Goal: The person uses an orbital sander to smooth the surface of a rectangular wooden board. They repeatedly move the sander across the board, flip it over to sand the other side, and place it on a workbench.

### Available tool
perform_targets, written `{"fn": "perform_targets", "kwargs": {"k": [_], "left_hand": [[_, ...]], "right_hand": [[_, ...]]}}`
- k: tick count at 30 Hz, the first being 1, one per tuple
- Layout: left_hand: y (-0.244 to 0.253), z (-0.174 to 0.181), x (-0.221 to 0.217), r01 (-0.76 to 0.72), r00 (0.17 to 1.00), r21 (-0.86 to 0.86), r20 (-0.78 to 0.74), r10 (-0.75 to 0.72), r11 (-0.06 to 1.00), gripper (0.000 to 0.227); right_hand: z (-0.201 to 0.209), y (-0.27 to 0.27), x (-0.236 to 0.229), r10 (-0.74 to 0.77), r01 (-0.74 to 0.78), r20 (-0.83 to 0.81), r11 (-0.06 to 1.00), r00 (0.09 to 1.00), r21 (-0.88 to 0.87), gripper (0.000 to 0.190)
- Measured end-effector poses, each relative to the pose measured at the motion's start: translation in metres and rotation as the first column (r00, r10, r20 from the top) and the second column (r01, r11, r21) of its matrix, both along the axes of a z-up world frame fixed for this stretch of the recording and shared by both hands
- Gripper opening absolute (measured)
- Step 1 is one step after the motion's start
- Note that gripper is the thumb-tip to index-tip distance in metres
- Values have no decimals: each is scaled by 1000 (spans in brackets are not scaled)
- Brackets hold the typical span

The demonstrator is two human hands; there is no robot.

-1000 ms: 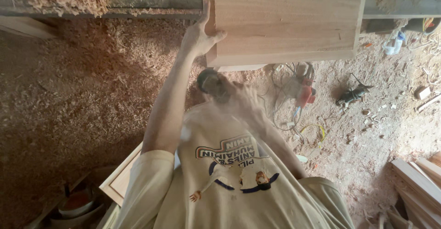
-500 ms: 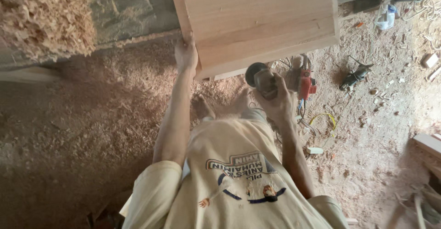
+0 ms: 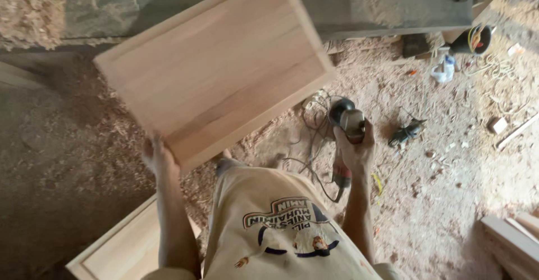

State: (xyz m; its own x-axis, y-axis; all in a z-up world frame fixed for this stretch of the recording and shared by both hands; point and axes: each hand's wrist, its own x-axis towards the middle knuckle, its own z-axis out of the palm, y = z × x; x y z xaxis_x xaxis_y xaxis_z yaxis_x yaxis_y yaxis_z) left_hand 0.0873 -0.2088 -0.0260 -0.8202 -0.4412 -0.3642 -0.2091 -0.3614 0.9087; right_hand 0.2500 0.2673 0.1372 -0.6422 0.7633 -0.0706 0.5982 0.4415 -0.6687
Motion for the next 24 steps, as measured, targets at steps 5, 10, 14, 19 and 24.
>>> {"fn": "perform_targets", "kwargs": {"k": [5,10,14,19,24], "left_hand": [[80,41,100,-178,967,-93,165,192,980,49],[213,46,149,-256,848,177,513,133,950,52],[276,27,164,2,975,542,184,-121,840,52],[318,14,157,284,929,620,10,-369,732,58],[333,17,137,453,863,534,-61,-502,714,66]], "right_hand": [[-24,88,53,-29,36,99,997,995,-73,80],[-38,134,85,-23,24,27,999,999,-46,79],[-41,150,97,-33,34,4,998,999,-49,79],[-40,161,113,-38,35,-24,993,999,-111,82],[-47,165,136,-75,82,66,990,995,-113,85]]}}
